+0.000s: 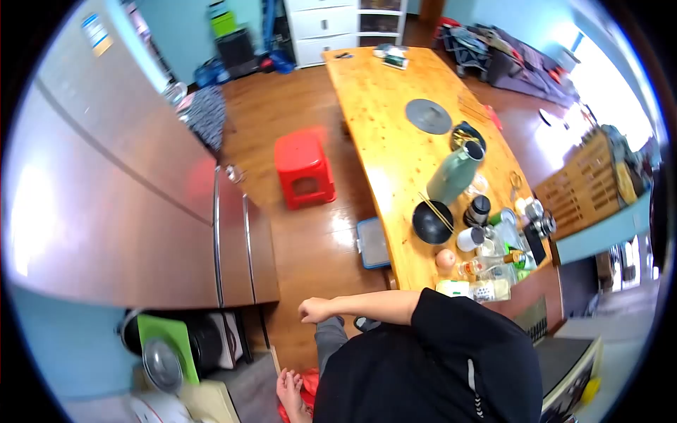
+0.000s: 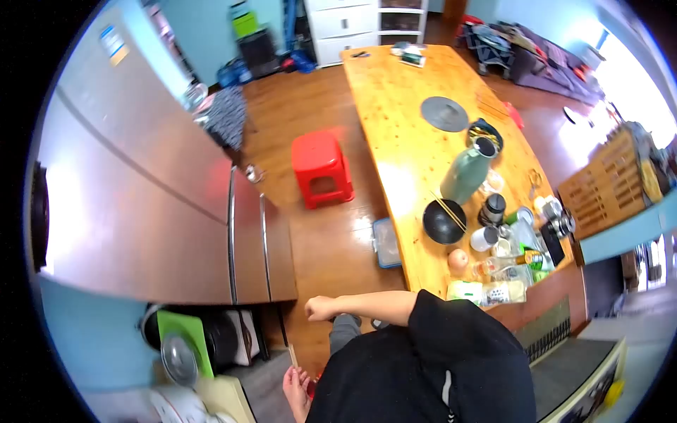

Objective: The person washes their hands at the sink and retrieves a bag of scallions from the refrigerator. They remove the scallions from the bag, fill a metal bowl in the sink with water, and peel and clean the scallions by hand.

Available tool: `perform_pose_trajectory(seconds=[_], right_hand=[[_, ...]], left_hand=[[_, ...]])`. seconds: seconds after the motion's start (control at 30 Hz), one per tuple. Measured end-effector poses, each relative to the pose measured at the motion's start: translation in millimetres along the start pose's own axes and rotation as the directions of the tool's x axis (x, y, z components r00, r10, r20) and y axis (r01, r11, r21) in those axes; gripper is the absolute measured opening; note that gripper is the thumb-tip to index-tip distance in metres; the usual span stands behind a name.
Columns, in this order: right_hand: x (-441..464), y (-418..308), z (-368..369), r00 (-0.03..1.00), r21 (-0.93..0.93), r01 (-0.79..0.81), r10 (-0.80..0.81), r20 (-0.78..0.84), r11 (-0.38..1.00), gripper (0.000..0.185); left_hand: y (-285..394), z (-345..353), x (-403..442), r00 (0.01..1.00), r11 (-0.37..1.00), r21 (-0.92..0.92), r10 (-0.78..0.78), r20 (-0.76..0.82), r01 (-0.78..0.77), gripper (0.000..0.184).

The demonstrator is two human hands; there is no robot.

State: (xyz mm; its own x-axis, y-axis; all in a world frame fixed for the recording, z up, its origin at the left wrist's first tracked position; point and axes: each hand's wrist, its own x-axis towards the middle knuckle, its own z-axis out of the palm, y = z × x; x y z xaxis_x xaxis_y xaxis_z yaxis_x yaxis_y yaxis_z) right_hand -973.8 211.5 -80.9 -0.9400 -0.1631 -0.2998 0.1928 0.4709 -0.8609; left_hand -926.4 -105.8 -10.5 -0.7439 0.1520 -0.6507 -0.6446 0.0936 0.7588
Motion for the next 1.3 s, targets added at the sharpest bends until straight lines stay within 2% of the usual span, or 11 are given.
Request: perform_pose_trajectory(seconds=[0.23, 0.4, 0.57, 0.63, 0.73, 0.77, 0.83, 0.97, 1.03, 1.13, 1.3], right_hand=[[156.6, -15.5, -58.6, 0.978, 0.261, -0.108, 0.149, -0.144, 0.959, 0.018], [238.6, -46.0, -130.1, 0.944, 0.748, -0.208, 0.328, -0.014, 0.630, 0.014], [314.9, -55.3, -181.0, 0.932, 0.838, -0.191, 0.362, -0.008, 0.512, 0.012], [358.6, -39.8, -193.2, 0.932, 0.914, -0.200, 0.357, 0.066, 0.352, 0.024], [402.5, -58.4, -216.3, 0.811, 0.856, -0.323, 0.584, 0.031, 0.403, 0.068], [424.1, -36.0, -218.2, 0.930, 0.860, -0.237, 0.360, 0.067, 0.451, 0.077], [456.0, -53.1, -230.7, 0.849, 0.955, -0.237, 0.516, 0.114, 0.179, 0.085], [510.6, -5.5, -213.8, 0.880, 0.983, -0.105, 0.474, 0.021, 0.151, 0.087], [480.8, -36.9, -229.7, 0.869, 0.978, -0.206, 0.465, 0.168, 0.031, 0.096], [486.4, -1.5, -236.8, 0.840, 0.909, -0.417, 0.388, 0.379, 0.013, 0.133], [438.0, 23.5, -284.3, 0.874, 0.859, -0.478, 0.200, 0.443, 0.186, 0.127]], left_hand=[[123.2, 10.2, 131.4, 0.995, 0.995, 0.069, 0.065, 0.077, -0.070, 0.032], [189.1, 20.8, 174.9, 0.983, 0.988, 0.132, 0.055, 0.173, -0.079, 0.051], [196.1, 33.7, 218.1, 0.990, 0.997, 0.065, 0.041, 0.137, -0.050, 0.036], [200.8, 50.9, 220.5, 0.997, 0.998, 0.049, 0.031, 0.066, -0.034, 0.039], [199.9, 72.5, 226.6, 0.994, 0.996, 0.008, 0.092, -0.050, -0.092, 0.037], [201.2, 82.3, 228.1, 0.990, 0.994, -0.010, 0.109, -0.085, -0.110, 0.036], [199.9, 104.5, 238.7, 0.972, 0.984, -0.071, 0.151, -0.179, -0.166, 0.035], [205.2, 164.2, 258.3, 0.917, 0.962, -0.189, 0.114, -0.382, -0.198, 0.034], [217.9, 193.4, 258.9, 0.912, 0.933, -0.301, 0.064, -0.406, -0.199, 0.035], [209.9, 223.8, 278.5, 0.923, 0.847, -0.497, -0.021, -0.385, -0.188, 0.042], [213.7, 219.4, 328.8, 0.898, 0.671, -0.699, -0.110, -0.426, -0.249, 0.062]])
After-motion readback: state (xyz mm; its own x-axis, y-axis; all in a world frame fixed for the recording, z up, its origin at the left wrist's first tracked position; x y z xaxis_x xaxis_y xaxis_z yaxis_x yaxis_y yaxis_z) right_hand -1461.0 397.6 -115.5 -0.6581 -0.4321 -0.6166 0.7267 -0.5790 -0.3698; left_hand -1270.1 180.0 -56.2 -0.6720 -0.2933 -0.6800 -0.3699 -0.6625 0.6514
